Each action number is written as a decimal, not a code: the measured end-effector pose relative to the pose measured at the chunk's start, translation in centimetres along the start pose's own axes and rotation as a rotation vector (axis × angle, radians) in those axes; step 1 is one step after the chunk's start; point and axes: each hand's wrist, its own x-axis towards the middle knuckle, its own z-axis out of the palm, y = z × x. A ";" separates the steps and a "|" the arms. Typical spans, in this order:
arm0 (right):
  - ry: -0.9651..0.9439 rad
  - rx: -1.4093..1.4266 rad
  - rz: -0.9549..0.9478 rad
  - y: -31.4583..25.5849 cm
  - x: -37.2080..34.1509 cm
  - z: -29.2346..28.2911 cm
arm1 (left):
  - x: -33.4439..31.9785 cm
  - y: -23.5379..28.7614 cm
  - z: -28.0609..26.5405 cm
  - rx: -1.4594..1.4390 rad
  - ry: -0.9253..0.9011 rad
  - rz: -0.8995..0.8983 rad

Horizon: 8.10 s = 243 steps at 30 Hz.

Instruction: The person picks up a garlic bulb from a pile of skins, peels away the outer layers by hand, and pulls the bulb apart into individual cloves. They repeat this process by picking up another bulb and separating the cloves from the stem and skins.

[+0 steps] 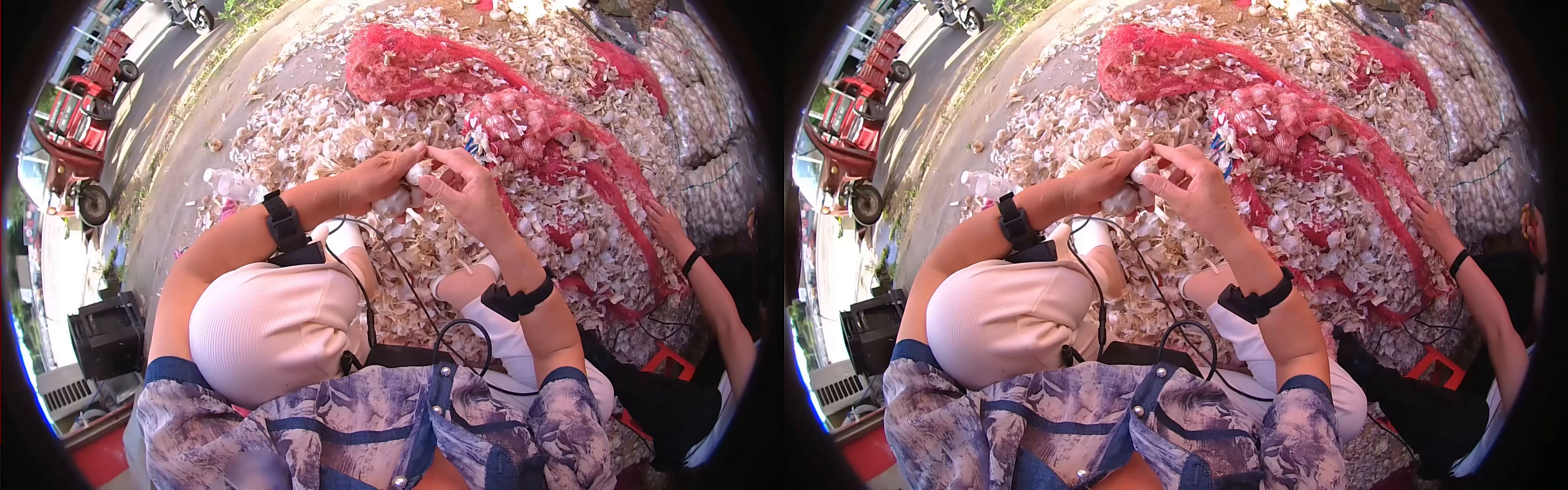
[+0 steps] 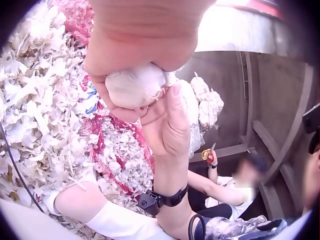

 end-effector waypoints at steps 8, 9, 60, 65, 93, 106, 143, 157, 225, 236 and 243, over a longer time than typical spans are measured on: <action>0.064 0.237 0.111 0.0 -0.3 1.1 | -0.3 0.7 0.8 0.184 0.092 0.004; 0.064 0.238 0.113 0.2 -0.3 1.0 | -0.1 0.5 0.7 0.183 0.092 0.002; 0.126 0.134 -0.071 1.8 0.1 0.5 | 0.0 0.8 0.4 0.378 0.178 0.152; 0.150 -0.131 -0.178 0.8 -0.3 0.8 | 1.3 -0.7 -0.4 0.420 0.157 0.284; 0.020 0.566 0.138 0.4 0.0 -0.5 | -0.9 1.9 0.6 1.106 0.387 1.054; 0.017 0.814 0.186 1.3 0.1 -0.3 | -1.1 2.2 0.7 1.279 0.476 1.160; 0.101 0.561 0.125 0.9 -0.3 -0.6 | -0.5 1.7 0.8 0.159 0.188 0.197; 0.119 0.683 0.117 1.1 -0.1 -0.1 | 0.2 1.1 0.5 0.112 0.194 0.289; 0.237 0.324 -0.052 1.0 -0.1 0.3 | -0.9 1.6 0.2 0.269 0.126 0.181; 0.323 0.458 0.148 -0.2 0.0 0.1 | -1.0 1.7 0.6 0.007 0.152 0.234; 0.246 0.564 0.123 1.1 0.1 0.2 | -0.9 2.0 1.2 0.076 0.235 0.200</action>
